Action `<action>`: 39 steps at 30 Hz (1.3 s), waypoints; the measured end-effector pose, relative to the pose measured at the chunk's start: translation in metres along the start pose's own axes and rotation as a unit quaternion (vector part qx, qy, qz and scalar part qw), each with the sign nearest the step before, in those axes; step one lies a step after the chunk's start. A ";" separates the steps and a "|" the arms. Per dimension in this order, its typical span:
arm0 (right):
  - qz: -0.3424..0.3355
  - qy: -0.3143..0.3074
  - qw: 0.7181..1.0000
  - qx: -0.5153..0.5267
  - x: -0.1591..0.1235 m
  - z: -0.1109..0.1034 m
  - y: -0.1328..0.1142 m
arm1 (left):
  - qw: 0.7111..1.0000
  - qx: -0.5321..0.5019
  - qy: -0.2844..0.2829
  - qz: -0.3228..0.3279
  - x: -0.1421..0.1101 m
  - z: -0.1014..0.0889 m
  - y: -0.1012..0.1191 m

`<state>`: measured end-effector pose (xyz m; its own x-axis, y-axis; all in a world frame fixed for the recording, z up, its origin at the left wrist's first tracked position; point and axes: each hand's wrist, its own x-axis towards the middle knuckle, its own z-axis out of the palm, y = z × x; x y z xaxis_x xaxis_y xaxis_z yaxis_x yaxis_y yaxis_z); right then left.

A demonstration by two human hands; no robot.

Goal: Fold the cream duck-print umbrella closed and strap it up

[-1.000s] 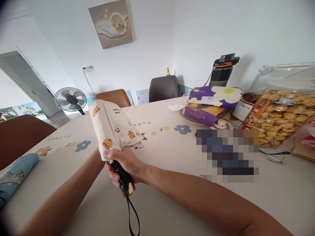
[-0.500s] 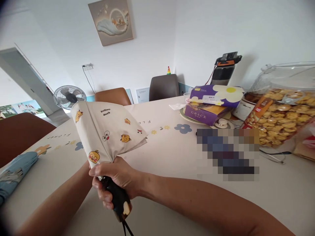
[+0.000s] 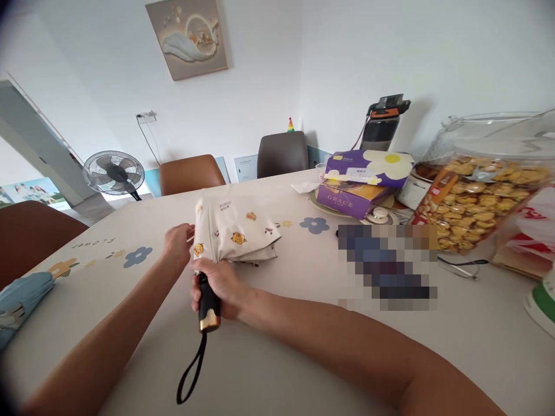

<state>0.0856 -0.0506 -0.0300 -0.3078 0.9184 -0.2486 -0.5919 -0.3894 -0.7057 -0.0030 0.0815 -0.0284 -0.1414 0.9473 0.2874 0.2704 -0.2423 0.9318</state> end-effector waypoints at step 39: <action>0.067 -0.085 0.993 0.041 0.014 -0.013 0.012 | 0.819 0.449 -0.117 0.338 -0.063 0.014 0.056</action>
<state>0.0844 -0.0416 -0.0505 -0.5048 0.8356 -0.2169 -0.5936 -0.5184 -0.6156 0.0341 0.0107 0.0030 0.4870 0.7003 0.5219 0.8180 -0.5752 0.0085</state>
